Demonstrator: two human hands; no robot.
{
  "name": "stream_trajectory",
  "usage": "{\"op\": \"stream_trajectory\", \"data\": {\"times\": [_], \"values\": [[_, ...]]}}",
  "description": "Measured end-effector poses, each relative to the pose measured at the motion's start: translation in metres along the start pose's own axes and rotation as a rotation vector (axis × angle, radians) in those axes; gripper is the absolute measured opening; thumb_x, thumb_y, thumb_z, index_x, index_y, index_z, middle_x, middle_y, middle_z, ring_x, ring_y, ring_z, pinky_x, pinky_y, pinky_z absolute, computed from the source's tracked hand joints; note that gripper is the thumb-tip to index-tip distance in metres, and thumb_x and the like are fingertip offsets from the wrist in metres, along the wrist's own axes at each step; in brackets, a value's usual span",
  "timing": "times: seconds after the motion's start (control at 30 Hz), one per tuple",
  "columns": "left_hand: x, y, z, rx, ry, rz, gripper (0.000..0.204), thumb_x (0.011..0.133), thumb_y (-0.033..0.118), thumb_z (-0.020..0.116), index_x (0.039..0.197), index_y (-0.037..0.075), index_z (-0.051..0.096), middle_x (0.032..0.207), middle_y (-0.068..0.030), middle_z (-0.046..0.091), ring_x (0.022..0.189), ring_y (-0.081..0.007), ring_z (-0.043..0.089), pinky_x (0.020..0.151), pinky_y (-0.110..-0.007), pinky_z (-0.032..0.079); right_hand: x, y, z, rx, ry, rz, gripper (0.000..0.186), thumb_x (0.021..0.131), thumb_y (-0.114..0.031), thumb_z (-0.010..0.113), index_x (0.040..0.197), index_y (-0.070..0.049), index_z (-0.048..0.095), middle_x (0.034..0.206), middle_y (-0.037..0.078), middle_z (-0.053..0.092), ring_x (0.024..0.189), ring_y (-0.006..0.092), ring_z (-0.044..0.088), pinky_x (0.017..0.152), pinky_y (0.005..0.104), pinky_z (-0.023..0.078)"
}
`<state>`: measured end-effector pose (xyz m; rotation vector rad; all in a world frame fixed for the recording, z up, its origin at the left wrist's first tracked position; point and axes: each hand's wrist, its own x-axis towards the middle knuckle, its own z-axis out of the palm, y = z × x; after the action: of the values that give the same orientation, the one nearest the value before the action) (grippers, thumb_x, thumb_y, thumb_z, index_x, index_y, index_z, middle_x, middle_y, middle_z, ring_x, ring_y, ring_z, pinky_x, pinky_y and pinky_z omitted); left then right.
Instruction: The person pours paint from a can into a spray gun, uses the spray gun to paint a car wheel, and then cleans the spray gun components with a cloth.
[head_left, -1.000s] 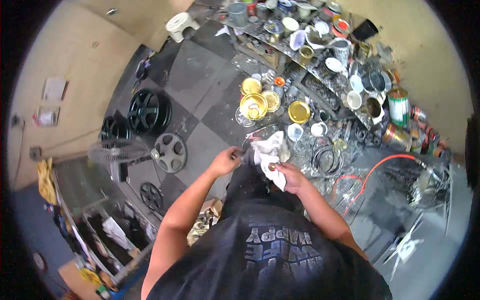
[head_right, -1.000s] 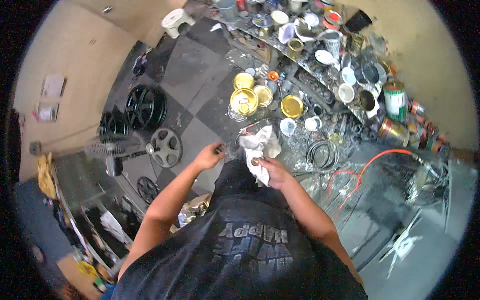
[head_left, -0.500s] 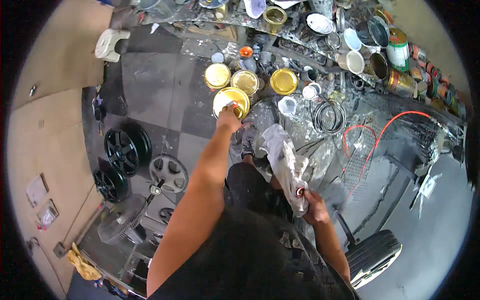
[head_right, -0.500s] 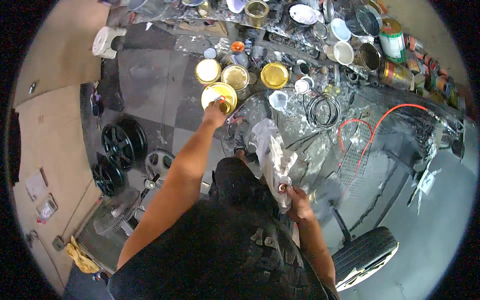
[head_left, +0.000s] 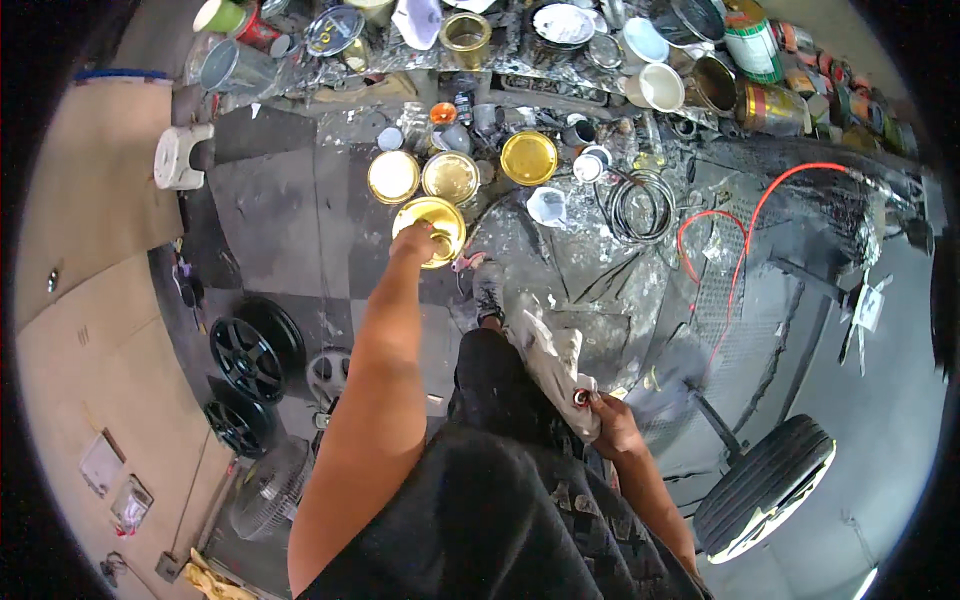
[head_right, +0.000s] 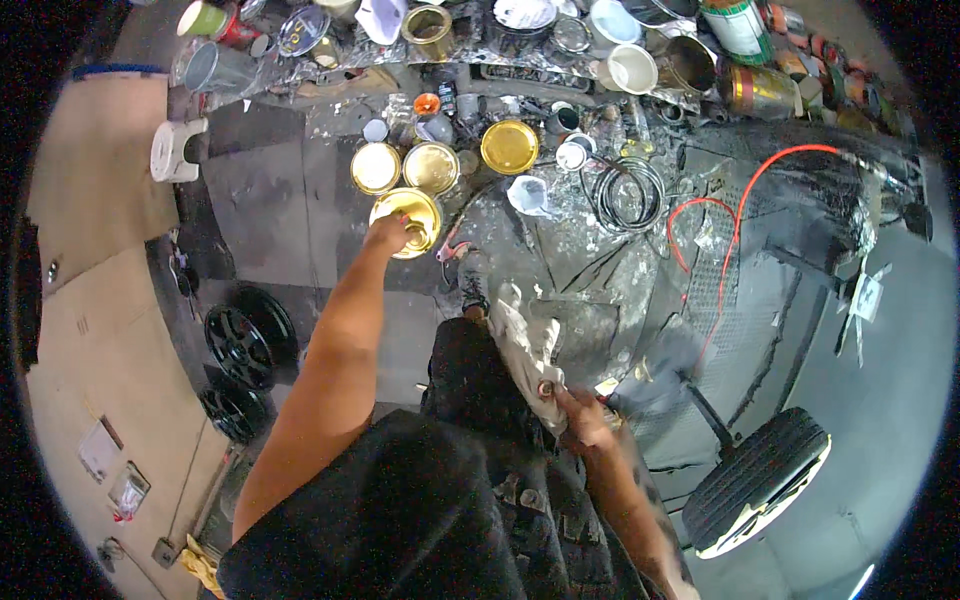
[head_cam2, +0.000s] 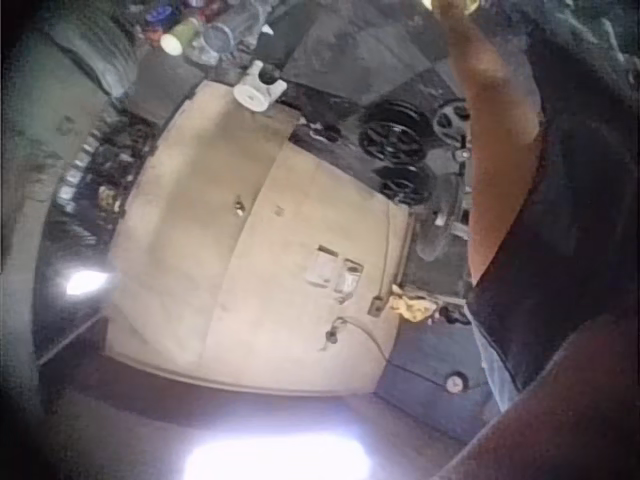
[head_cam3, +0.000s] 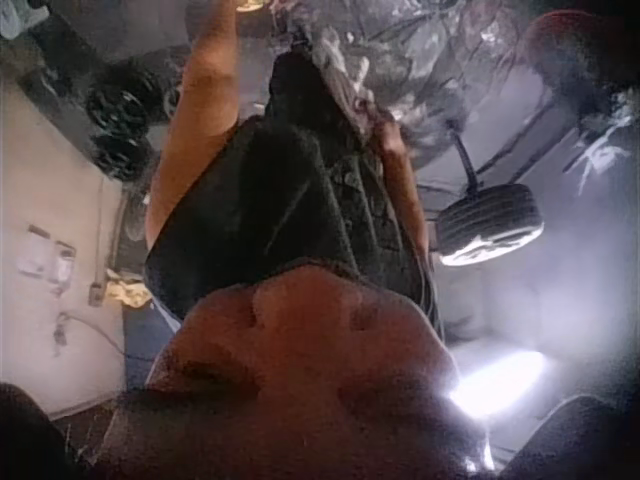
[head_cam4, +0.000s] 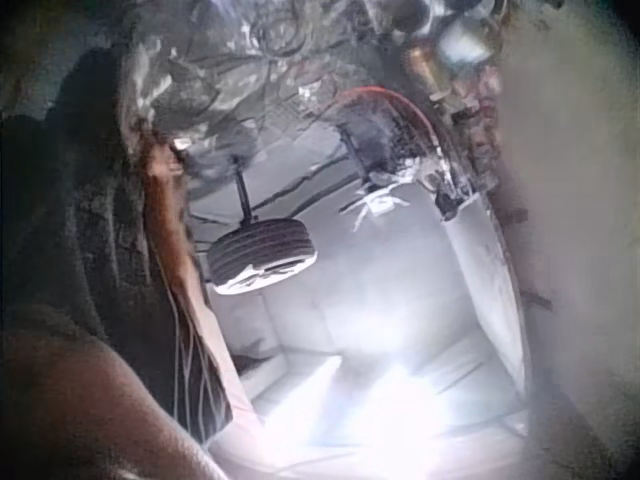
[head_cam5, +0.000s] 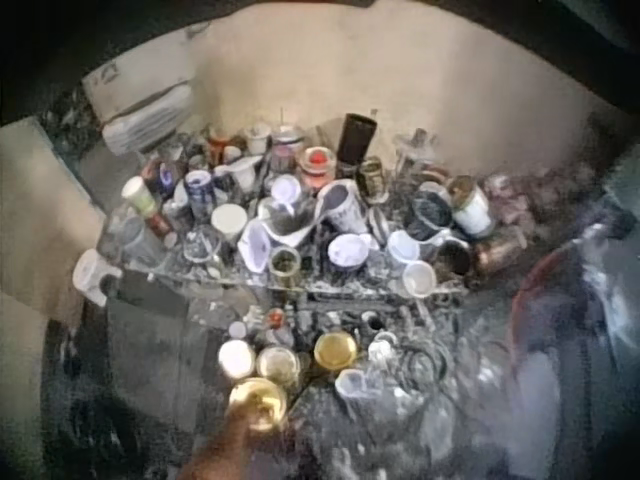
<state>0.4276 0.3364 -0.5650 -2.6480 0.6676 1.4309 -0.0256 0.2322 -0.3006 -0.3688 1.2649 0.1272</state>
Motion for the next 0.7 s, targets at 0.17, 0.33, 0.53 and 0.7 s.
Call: {"op": "stream_trajectory", "data": {"times": [0.17,0.33,0.53,0.7], "values": [[-0.048,0.037,0.005,0.095,0.084,0.009,0.051,0.080,0.032,0.074,0.125,0.011,0.064,0.124,-0.0149,0.067,0.115,-0.0322,0.064,0.097,-0.043,0.052,0.017,0.024,-0.048,0.062,-0.078,0.044,0.041,0.097,-0.022,0.063,0.127,0.005,0.056,0.115,0.013,0.068,0.100,0.0231,0.067,0.090,0.0366,0.053],[-0.123,0.077,-0.010,0.222,0.180,0.140,0.034,0.080,0.026,0.072,0.111,0.010,0.070,0.113,-0.0164,0.070,0.107,-0.0344,0.067,0.090,-0.045,0.054,0.020,0.021,-0.041,0.048,-0.042,0.008,0.037,0.099,-0.028,0.061,0.121,0.001,0.062,0.107,0.008,0.069,0.094,0.0214,0.066,0.081,0.0364,0.052],[-0.262,0.157,-0.022,0.330,0.232,0.392,0.032,0.078,0.027,0.076,0.102,0.006,0.070,0.103,-0.0194,0.071,0.098,-0.0363,0.068,0.086,-0.048,0.053,0.045,0.032,-0.047,0.135,-0.137,0.008,0.031,0.092,-0.019,0.069,0.116,0.000,0.065,0.101,0.008,0.071,0.085,0.0218,0.068,0.074,0.0346,0.054],[-0.362,0.224,-0.008,0.372,0.389,0.649,0.032,0.075,0.032,0.079,0.089,0.007,0.065,0.090,-0.0146,0.070,0.088,-0.0362,0.068,0.077,-0.049,0.051,0.021,0.026,-0.053,0.186,-0.214,0.016,0.021,0.091,-0.017,0.071,0.106,-0.003,0.070,0.091,0.007,0.072,0.076,0.0216,0.069,0.068,0.0347,0.055]]}}
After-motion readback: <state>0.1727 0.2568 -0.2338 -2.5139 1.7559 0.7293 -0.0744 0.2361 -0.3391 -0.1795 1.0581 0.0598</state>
